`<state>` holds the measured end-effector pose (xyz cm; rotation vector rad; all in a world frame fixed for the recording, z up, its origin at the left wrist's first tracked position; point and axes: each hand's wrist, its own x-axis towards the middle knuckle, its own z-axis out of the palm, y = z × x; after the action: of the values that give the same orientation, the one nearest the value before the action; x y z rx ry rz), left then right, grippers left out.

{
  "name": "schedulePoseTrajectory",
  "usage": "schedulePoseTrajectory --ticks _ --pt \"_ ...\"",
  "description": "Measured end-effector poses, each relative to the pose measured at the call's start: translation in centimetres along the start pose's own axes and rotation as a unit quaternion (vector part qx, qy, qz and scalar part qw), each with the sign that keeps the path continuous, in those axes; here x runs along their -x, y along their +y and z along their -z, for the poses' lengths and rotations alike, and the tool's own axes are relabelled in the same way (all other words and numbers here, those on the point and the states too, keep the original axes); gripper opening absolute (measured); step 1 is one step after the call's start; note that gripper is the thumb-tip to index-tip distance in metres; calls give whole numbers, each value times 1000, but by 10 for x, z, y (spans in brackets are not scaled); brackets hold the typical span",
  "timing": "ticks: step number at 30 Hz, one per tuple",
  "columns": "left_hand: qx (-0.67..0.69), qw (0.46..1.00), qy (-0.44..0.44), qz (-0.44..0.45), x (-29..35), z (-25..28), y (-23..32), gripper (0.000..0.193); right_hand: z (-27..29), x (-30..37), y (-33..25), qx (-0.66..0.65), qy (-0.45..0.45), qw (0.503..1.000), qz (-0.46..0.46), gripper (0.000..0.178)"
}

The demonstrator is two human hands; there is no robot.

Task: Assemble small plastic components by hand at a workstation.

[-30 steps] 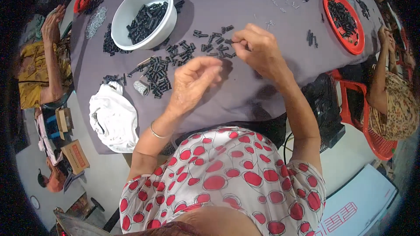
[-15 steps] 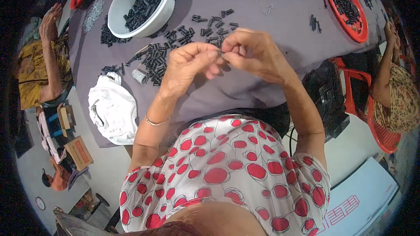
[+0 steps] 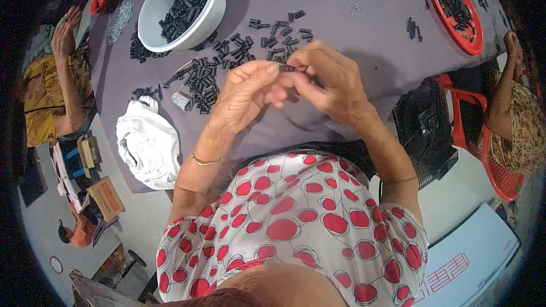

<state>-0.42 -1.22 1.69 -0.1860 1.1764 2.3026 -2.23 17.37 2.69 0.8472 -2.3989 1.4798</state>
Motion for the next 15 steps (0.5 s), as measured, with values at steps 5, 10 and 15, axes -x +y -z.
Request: schedulePoseTrajectory --ticks 5,10,15 --pt "59 998 -30 -2 -3 6 -2 26 1 1 1 0 14 1000 -13 19" --pt "38 999 -33 -9 -3 7 -1 25 2 1 4 -22 11 999 -27 18" --pt "-9 999 -42 -22 -2 4 1 23 5 2 4 -16 -15 999 -25 22"
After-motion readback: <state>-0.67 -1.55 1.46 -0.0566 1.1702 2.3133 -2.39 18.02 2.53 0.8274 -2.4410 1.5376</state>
